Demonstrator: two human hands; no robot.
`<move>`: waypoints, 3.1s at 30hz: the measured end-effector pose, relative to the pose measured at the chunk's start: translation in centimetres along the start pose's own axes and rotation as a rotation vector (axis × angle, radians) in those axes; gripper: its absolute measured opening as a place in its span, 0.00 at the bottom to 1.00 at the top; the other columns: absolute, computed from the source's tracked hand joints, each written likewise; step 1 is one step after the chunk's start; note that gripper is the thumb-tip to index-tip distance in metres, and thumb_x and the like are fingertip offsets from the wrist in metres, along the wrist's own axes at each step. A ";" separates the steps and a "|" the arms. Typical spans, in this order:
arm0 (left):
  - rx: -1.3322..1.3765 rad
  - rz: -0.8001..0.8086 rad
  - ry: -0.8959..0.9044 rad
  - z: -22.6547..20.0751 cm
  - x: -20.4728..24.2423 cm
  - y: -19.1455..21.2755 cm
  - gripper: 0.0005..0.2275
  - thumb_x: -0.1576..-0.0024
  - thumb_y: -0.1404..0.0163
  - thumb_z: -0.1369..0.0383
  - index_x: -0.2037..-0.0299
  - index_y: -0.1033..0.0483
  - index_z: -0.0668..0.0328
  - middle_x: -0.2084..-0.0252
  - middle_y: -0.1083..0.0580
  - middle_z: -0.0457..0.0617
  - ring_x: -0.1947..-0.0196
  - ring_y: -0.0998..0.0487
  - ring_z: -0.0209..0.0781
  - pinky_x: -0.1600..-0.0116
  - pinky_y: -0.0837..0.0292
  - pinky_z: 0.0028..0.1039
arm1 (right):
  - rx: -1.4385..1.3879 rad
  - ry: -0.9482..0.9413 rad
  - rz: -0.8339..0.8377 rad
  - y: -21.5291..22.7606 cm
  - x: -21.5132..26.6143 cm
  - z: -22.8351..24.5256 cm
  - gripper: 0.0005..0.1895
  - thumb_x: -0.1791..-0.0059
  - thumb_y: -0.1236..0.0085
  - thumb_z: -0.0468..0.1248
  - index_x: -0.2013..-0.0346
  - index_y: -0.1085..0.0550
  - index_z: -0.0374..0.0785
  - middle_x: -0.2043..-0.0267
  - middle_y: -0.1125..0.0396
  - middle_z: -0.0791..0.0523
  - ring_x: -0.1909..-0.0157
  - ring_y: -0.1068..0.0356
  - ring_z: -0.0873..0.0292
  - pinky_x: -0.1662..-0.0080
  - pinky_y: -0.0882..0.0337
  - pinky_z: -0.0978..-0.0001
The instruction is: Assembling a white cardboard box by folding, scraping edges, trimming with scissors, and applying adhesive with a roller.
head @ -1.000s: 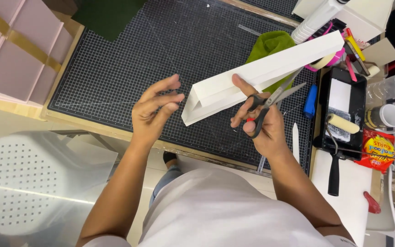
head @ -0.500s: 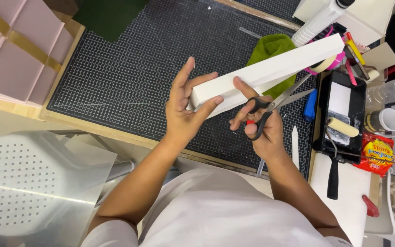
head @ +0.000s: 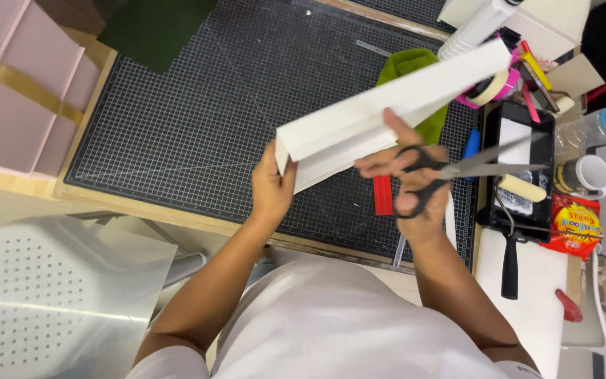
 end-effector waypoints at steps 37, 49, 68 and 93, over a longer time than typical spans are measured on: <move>0.223 0.994 0.000 8.4 -8.0 -21.3 0.12 0.42 0.39 0.72 0.50 0.18 0.44 0.52 0.22 0.42 0.50 0.21 0.42 0.40 0.27 0.37 | 1.416 -1.297 -0.555 13.7 24.4 -13.0 0.10 0.59 0.29 0.37 0.70 0.25 0.49 0.62 0.32 0.58 0.52 0.28 0.48 0.50 0.25 0.52; 0.182 0.588 -0.402 7.4 -3.1 -14.9 0.07 0.37 0.52 0.62 0.59 0.27 0.54 0.51 0.28 0.50 0.49 0.25 0.50 0.47 0.29 0.39 | 1.402 -0.726 -0.510 9.9 21.3 -13.1 0.08 0.51 0.33 0.34 0.58 0.20 0.45 0.51 0.27 0.54 0.44 0.31 0.49 0.44 0.30 0.58; -0.871 0.911 -0.054 16.2 -7.6 -16.4 0.33 0.31 0.73 0.49 0.20 0.71 0.53 0.19 0.74 0.53 0.20 0.73 0.63 0.25 0.81 0.66 | 0.764 -1.109 -0.422 -0.4 16.5 -17.6 0.16 0.44 0.43 0.45 0.49 0.21 0.36 0.55 0.25 0.48 0.49 0.24 0.47 0.49 0.24 0.56; -0.839 0.711 -0.078 16.4 -7.0 -17.7 0.33 0.31 0.66 0.52 0.20 0.64 0.57 0.19 0.64 0.57 0.20 0.63 0.65 0.22 0.72 0.60 | 1.880 -0.885 -0.718 20.1 24.1 -1.3 0.21 0.46 0.34 0.46 0.44 0.29 0.39 0.52 0.37 0.49 0.47 0.37 0.41 0.51 0.31 0.42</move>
Point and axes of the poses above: each hand's wrist, its own x-axis away from the middle knuckle, its own y-axis out of the back of the hand, z = x × y, the point moved 4 cm from there along -x, towards the middle knuckle
